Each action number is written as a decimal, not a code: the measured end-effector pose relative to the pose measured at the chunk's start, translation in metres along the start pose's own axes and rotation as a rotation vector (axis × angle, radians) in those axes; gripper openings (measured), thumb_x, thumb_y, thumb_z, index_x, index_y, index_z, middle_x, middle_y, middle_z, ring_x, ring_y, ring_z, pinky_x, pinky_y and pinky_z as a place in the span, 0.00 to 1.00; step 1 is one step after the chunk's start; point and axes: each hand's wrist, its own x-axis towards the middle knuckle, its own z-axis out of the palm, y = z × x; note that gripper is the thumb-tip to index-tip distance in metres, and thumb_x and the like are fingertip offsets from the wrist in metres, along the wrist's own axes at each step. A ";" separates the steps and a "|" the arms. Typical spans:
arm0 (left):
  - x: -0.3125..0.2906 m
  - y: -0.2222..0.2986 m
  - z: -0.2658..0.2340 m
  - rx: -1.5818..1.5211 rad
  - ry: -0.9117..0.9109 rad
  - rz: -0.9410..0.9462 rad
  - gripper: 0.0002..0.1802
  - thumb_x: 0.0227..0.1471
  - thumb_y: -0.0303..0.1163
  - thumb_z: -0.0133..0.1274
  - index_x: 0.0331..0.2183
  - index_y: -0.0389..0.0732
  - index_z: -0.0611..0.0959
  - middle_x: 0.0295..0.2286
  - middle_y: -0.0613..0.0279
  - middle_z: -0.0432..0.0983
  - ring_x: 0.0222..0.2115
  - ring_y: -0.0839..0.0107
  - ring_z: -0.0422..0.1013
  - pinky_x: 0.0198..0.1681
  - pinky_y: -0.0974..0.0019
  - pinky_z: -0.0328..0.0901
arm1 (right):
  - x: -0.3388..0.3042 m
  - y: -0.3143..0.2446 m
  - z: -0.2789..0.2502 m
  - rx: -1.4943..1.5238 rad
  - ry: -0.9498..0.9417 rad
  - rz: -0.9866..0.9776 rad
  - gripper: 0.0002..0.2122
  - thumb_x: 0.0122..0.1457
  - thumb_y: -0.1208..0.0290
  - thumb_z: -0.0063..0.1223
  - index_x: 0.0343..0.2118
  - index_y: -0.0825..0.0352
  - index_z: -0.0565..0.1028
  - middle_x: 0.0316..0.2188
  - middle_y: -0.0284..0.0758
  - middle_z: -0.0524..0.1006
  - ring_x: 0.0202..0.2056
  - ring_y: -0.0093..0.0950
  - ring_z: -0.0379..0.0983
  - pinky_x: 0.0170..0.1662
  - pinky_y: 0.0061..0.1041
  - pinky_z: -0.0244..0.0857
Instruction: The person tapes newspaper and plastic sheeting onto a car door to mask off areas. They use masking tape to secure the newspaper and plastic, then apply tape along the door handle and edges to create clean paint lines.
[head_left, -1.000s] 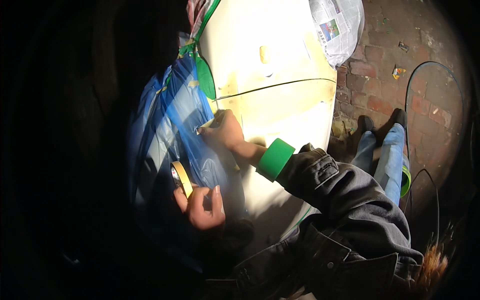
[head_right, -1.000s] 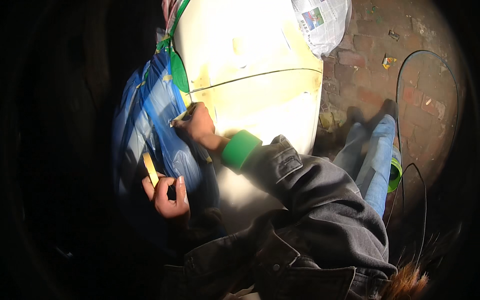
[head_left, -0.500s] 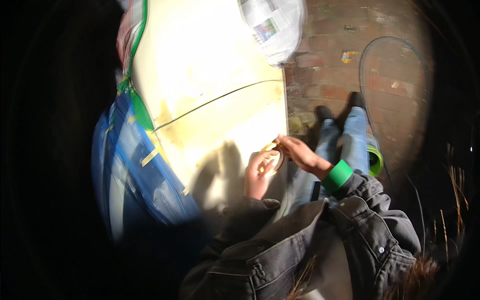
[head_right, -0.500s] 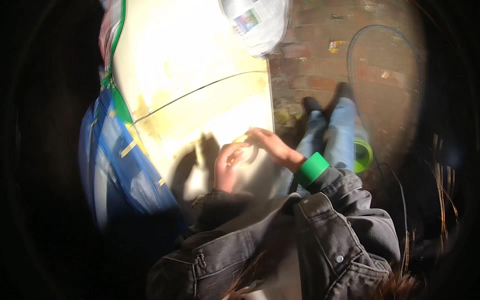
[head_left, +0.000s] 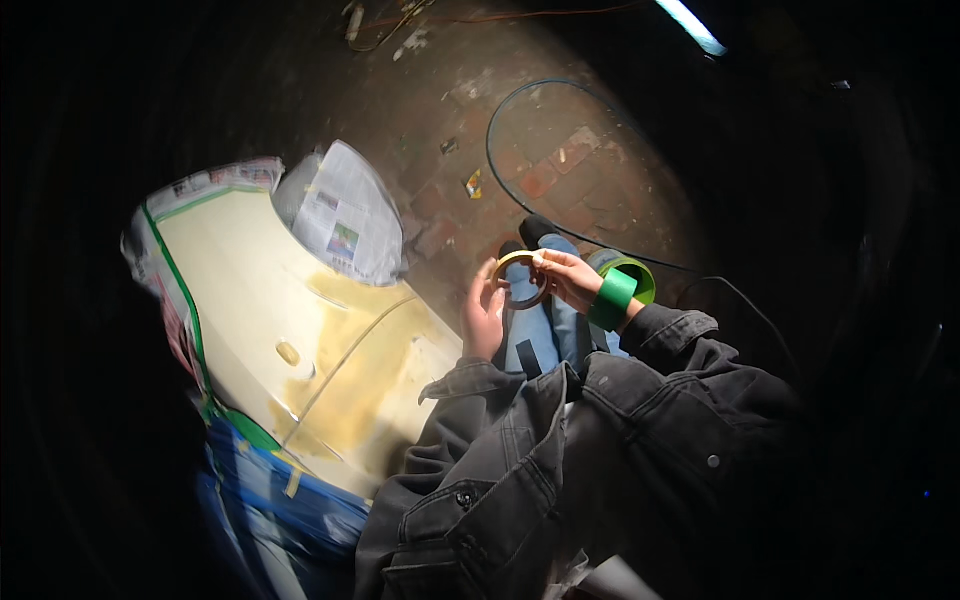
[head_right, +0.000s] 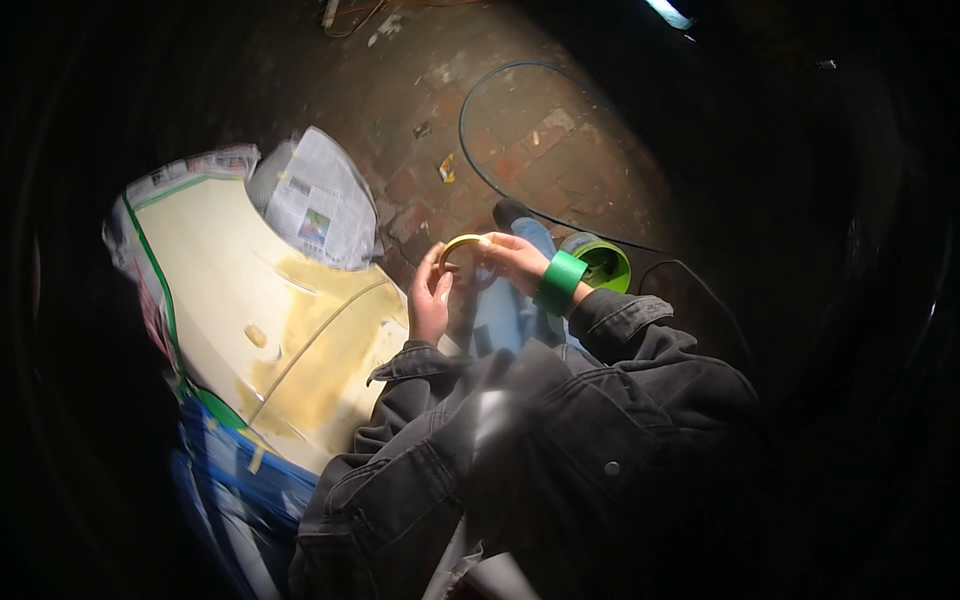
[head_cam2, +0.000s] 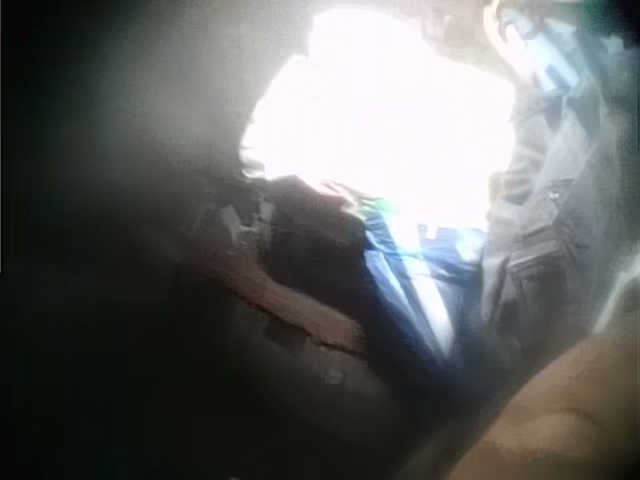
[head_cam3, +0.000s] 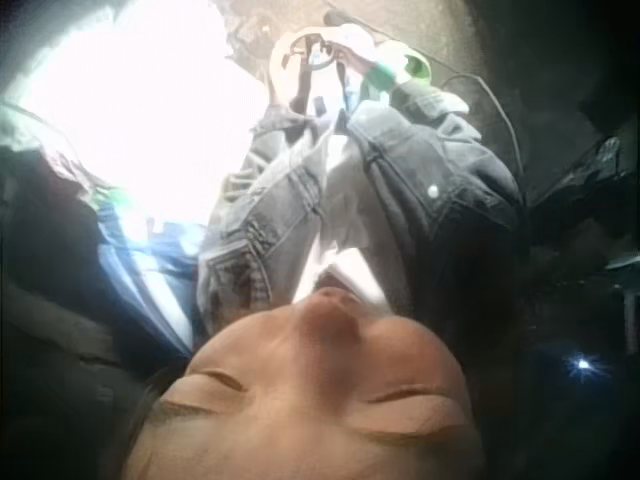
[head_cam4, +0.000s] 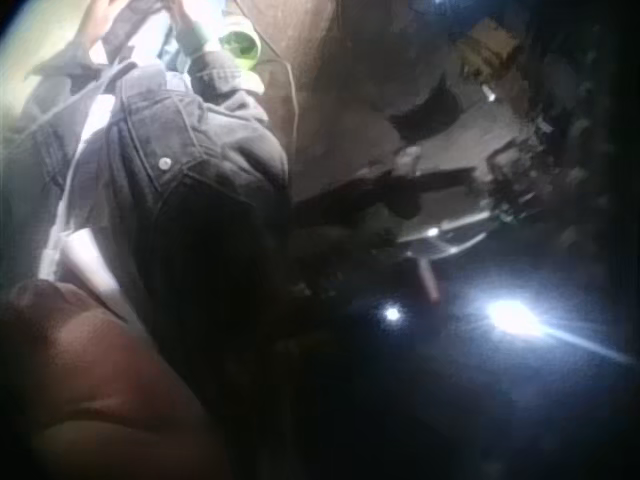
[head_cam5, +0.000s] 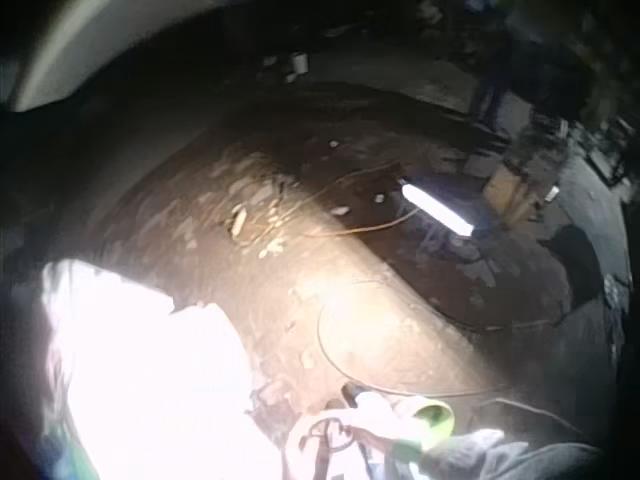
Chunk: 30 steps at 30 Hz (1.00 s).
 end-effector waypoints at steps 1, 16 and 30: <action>0.006 0.004 0.000 0.005 -0.056 -0.051 0.23 0.54 0.20 0.50 0.53 0.37 0.72 0.44 0.56 0.74 0.43 0.69 0.71 0.48 0.68 0.65 | -0.004 -0.002 0.000 0.042 -0.004 -0.088 0.11 0.64 0.64 0.48 0.43 0.66 0.73 0.34 0.26 0.73 0.37 0.16 0.67 0.41 0.17 0.61; 0.038 0.094 0.182 0.156 -0.980 0.029 0.15 0.53 0.28 0.56 0.43 0.34 0.76 0.33 0.66 0.75 0.31 0.79 0.70 0.34 0.75 0.65 | -0.028 -0.028 -0.135 0.400 0.606 -0.449 0.19 0.66 0.53 0.39 0.39 0.66 0.74 0.31 0.32 0.77 0.31 0.23 0.74 0.36 0.21 0.70; 0.145 0.204 0.463 0.375 -1.167 -0.223 0.10 0.52 0.28 0.57 0.37 0.34 0.79 0.32 0.63 0.77 0.33 0.74 0.70 0.39 0.69 0.63 | -0.133 -0.208 -0.318 -1.516 0.981 -0.833 0.25 0.62 0.63 0.48 0.59 0.68 0.60 0.56 0.42 0.66 0.54 0.34 0.67 0.57 0.28 0.60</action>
